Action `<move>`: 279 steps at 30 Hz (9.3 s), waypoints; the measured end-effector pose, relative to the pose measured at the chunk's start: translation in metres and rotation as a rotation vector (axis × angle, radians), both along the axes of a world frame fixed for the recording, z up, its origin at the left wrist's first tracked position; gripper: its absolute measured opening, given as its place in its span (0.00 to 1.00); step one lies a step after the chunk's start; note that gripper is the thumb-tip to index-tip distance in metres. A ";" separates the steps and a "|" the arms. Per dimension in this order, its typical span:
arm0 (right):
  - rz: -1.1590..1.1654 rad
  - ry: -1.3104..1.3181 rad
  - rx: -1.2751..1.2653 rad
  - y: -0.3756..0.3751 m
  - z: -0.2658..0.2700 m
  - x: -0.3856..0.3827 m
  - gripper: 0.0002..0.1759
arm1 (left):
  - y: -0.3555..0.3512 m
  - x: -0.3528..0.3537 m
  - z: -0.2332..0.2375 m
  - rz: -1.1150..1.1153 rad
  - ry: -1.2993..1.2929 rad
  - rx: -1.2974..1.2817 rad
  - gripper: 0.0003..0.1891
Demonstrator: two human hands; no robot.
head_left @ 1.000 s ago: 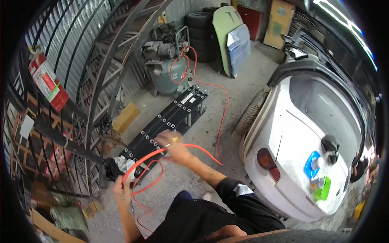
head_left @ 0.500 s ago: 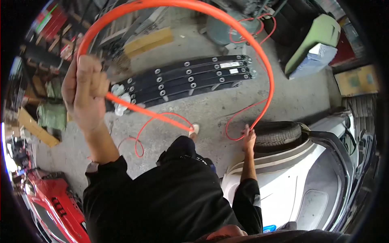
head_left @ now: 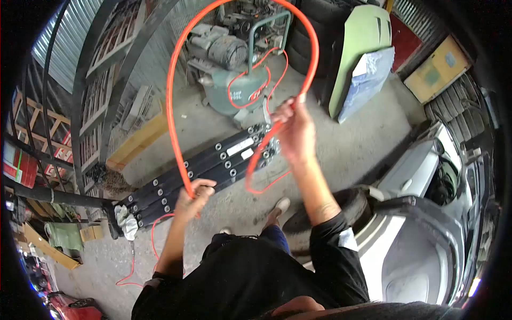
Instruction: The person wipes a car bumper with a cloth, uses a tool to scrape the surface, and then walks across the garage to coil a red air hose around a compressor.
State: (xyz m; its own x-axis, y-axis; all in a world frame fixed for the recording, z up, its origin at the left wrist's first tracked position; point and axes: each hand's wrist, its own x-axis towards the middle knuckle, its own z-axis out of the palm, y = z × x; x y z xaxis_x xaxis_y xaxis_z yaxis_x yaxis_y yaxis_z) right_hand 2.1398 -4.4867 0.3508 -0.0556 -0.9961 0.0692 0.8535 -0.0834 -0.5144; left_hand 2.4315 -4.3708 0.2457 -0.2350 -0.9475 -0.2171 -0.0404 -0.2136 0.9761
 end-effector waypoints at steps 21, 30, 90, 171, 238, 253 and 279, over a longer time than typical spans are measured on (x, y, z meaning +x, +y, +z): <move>0.704 0.227 -0.503 -0.330 0.271 -0.345 0.12 | -0.310 -0.329 -0.128 0.378 -0.455 -0.276 0.13; 0.545 0.448 -0.685 -0.442 0.275 -0.464 0.17 | -0.382 -0.369 -0.052 0.403 -0.199 -0.060 0.17; 0.306 1.219 -1.685 -0.646 0.175 -0.638 0.23 | -0.744 -0.957 -0.231 0.709 1.551 0.383 0.51; 0.749 1.273 -0.352 -0.826 -0.519 -0.706 0.27 | -1.035 -0.860 -0.079 -0.073 -0.477 -0.434 0.17; 0.048 0.939 -0.203 -0.948 0.090 -0.779 0.17 | -0.574 -0.448 -0.101 1.753 -0.185 -0.511 0.22; 0.048 0.565 -0.078 -1.064 -0.052 -0.715 0.13 | -0.684 -0.361 -0.017 2.018 0.035 -0.425 0.22; 0.378 0.248 0.969 -0.774 -0.340 -0.684 0.20 | -0.636 -0.361 -0.358 1.607 -0.156 0.009 0.26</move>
